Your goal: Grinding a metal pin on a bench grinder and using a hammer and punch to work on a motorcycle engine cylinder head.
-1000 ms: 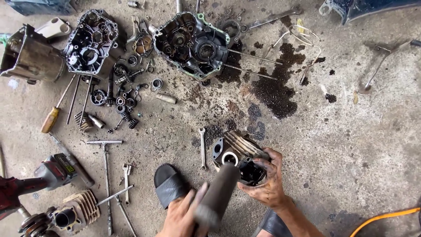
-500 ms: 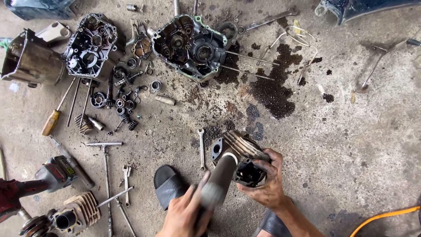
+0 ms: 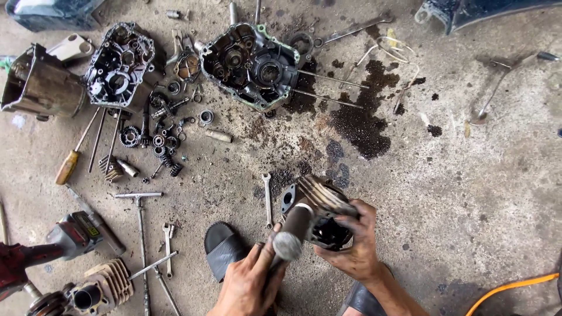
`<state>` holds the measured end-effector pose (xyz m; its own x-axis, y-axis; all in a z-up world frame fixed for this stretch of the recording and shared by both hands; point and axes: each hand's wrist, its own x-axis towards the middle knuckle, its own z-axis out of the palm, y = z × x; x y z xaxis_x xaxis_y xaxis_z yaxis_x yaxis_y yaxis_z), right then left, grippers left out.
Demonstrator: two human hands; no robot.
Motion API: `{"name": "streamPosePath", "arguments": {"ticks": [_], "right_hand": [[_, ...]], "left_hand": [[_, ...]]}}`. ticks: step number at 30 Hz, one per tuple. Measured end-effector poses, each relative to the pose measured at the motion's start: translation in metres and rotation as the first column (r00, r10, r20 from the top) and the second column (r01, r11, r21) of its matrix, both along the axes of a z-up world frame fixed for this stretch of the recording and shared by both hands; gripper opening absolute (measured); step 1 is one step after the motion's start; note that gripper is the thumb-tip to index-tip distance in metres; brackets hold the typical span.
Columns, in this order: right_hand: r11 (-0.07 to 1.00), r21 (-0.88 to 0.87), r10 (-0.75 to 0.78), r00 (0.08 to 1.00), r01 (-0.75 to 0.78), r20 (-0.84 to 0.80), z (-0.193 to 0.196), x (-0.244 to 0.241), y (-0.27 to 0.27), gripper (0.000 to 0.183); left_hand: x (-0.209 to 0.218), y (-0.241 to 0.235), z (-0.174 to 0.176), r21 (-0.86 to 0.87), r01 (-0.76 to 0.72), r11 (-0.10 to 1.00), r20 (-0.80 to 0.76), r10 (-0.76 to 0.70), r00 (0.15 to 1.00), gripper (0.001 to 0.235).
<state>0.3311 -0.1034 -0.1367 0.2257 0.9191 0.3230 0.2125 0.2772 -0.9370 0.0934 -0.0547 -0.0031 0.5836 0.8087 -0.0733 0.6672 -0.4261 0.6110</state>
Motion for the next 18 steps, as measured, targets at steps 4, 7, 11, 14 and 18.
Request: {"name": "streamPosePath", "arguments": {"ticks": [4, 7, 11, 14, 18], "right_hand": [[0.996, 0.088, 0.034, 0.998, -0.03, -0.045, -0.023, 0.003, -0.004, 0.102], [1.0, -0.005, 0.012, 1.0, -0.012, -0.026, -0.029, 0.004, -0.01, 0.097], [0.999, -0.007, -0.039, 0.994, 0.04, 0.106, -0.028, 0.005, -0.009, 0.097], [1.0, 0.016, -0.009, 0.989, 0.007, 0.15, -0.02, 0.007, -0.01, 0.095], [0.992, 0.123, -0.007, 0.992, -0.009, 0.124, -0.021, 0.007, -0.007, 0.117]], "left_hand": [[-0.011, -0.013, -0.009, -0.058, -0.144, 0.988, -0.06, 0.141, 0.988, 0.061], [-0.034, -0.03, -0.013, 0.018, -0.02, 1.0, -0.034, 0.02, 0.999, 0.05], [-0.064, -0.059, -0.056, 0.129, -0.008, 0.992, -0.071, 0.017, 0.997, 0.053], [-0.025, -0.022, -0.026, -0.072, -0.009, 0.997, -0.093, 0.002, 0.996, 0.065], [-0.007, -0.004, -0.005, -0.022, -0.085, 0.996, 0.038, 0.086, 0.996, 0.057]]}}
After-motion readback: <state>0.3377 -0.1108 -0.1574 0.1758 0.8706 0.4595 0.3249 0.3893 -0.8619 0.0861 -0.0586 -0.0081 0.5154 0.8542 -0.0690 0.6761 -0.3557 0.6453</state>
